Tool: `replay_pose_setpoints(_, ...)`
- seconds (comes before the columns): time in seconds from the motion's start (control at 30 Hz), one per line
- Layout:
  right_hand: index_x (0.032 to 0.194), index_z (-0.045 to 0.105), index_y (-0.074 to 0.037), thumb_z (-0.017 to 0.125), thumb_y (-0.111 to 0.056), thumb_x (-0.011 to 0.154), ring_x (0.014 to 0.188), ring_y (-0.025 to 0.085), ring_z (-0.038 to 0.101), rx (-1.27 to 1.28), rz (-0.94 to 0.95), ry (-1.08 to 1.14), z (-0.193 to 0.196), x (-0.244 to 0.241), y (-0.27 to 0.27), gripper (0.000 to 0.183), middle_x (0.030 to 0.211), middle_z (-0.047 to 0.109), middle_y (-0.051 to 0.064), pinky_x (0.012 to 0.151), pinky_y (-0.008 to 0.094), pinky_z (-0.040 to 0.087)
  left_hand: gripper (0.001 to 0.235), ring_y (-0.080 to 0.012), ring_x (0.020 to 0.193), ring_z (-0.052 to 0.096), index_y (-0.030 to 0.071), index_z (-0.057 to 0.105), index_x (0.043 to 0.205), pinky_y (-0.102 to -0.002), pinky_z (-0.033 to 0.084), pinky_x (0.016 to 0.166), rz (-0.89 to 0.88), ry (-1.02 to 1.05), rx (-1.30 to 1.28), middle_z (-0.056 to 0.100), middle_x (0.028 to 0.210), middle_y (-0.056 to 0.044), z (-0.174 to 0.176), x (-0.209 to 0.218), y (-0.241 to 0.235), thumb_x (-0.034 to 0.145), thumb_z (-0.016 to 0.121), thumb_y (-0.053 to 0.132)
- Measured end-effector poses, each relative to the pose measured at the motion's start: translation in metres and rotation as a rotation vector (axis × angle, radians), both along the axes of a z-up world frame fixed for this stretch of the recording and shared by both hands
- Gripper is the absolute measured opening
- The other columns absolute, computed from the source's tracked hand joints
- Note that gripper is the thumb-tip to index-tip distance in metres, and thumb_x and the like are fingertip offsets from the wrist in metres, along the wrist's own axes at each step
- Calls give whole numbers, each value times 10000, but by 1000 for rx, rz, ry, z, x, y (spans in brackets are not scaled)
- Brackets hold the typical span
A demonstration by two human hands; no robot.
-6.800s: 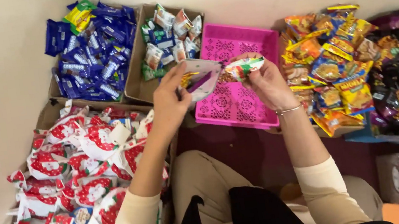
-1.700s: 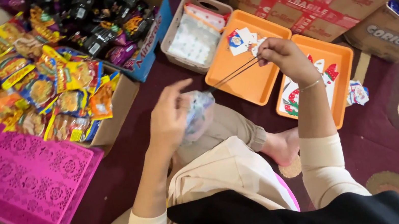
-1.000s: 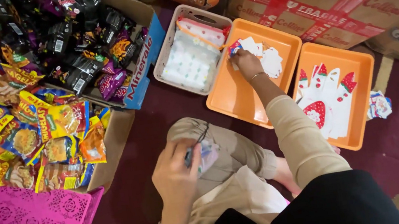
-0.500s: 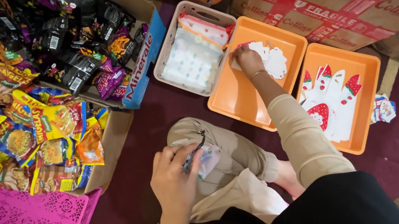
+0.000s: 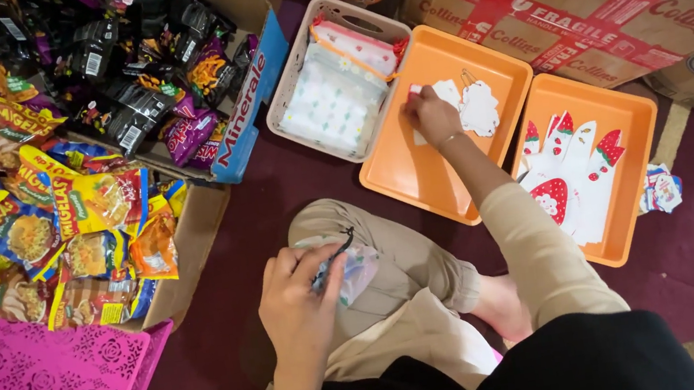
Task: Packing various small items, including snack packets and masks, into individual plastic gift bags.
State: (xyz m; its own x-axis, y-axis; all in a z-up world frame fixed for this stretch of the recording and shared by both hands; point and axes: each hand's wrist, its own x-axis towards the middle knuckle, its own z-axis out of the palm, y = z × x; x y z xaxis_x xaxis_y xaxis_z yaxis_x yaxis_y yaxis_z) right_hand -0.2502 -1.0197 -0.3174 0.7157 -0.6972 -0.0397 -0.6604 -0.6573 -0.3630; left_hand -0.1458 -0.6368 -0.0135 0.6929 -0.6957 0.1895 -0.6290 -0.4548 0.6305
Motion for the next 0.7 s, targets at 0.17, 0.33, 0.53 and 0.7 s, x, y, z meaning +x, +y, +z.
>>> replay_pose_setpoints(0.17, 906, 719, -101, 754, -196, 925, 828, 263, 695, 399, -147, -318, 59, -23, 40, 103, 932, 689, 94, 807, 398, 548, 75, -154, 747, 589, 247, 790, 940, -252, 523, 669, -42, -13, -98, 609, 826, 67, 4, 1, 3, 866, 803, 237)
replay_pose_setpoints(0.33, 967, 714, -81, 804, -131, 896, 914, 190, 704, 692, -238, -579, 99, -53, 53, 125, 937, 731, 88, 886, 356, 568, 72, -170, 731, 601, 227, 779, 884, -240, 530, 706, -82, -40, -158, 585, 764, 37, -1, 1, 9, 840, 833, 240)
replay_pose_setpoints(0.53, 1197, 589, -49, 690, -103, 986, 931, 174, 718, 934, -148, -668, 158, -68, 68, 240, 985, 710, 80, 810, 265, 589, 53, -166, 783, 619, 245, 772, 913, -255, 541, 717, -107, -9, -128, 590, 783, 38, 3, -4, 16, 871, 798, 264)
replay_pose_setpoints(0.7, 1236, 569, -21, 634, -34, 971, 969, 175, 714, 1008, 9, -685, 236, -63, 103, 273, 1068, 719, 100, 874, 258, 545, 81, -194, 827, 622, 235, 763, 938, -277, 542, 733, -105, 25, -89, 600, 805, 16, 13, -6, 22, 872, 782, 279)
